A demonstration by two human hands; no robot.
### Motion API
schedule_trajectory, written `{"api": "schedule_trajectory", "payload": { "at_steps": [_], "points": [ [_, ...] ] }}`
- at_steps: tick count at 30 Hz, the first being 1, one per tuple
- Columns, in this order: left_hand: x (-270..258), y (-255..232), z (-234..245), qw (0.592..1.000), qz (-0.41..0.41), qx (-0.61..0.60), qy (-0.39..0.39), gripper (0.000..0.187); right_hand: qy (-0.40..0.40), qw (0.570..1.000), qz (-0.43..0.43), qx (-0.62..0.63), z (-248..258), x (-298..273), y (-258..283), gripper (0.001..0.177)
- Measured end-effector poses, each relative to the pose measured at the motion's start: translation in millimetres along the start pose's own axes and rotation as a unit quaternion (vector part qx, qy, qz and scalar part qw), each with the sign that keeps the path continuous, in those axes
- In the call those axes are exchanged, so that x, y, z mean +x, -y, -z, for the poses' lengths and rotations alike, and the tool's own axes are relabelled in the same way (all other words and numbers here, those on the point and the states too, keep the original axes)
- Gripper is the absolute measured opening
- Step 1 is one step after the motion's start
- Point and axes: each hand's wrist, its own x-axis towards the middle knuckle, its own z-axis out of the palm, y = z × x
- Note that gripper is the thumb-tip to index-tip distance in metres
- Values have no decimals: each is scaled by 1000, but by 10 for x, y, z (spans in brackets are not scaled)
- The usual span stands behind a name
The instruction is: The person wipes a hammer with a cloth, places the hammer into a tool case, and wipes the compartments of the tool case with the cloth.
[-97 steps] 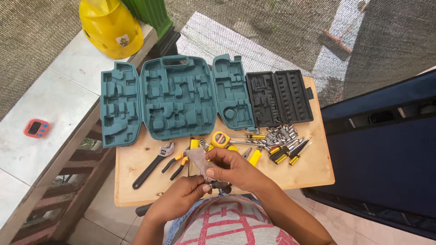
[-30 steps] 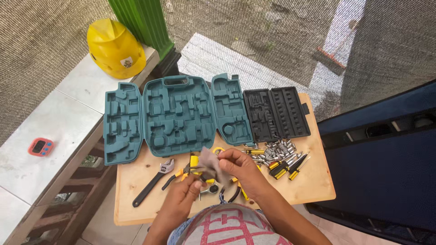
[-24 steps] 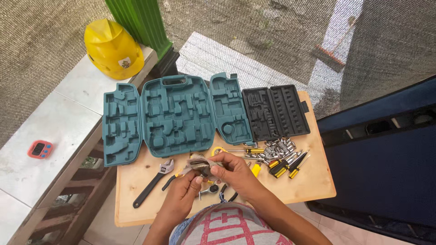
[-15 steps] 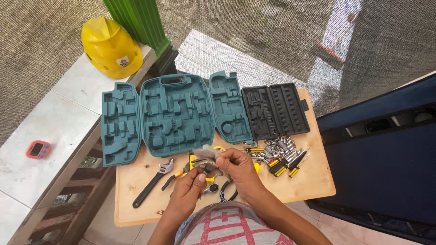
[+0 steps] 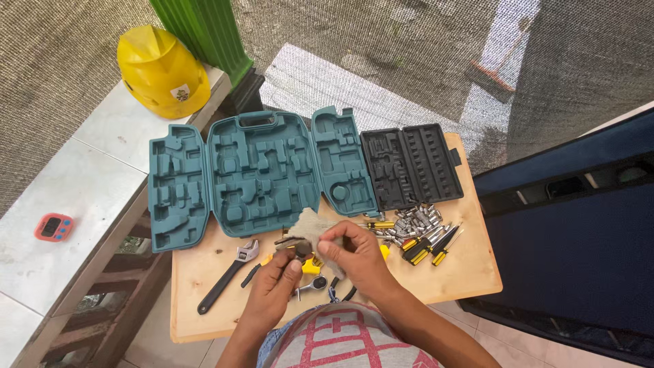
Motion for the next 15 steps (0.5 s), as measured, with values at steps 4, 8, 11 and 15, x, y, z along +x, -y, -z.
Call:
{"api": "schedule_trajectory", "payload": {
  "at_steps": [4,8,11,15],
  "points": [
    [43,-5,-110,1000,15,14,-21,34,-102,993,4,50,17,160,-47,10],
    [126,-89,-94,995,-48,-81,-25,33,-48,983,29,173,1,131,60,17],
    [155,-99,-57,993,-105,-23,-55,27,-28,994,53,89,-105,51,5,27],
    [170,-141,-89,988,-129,7,-84,28,-77,996,43,32,-123,116,-55,27]
  ]
}}
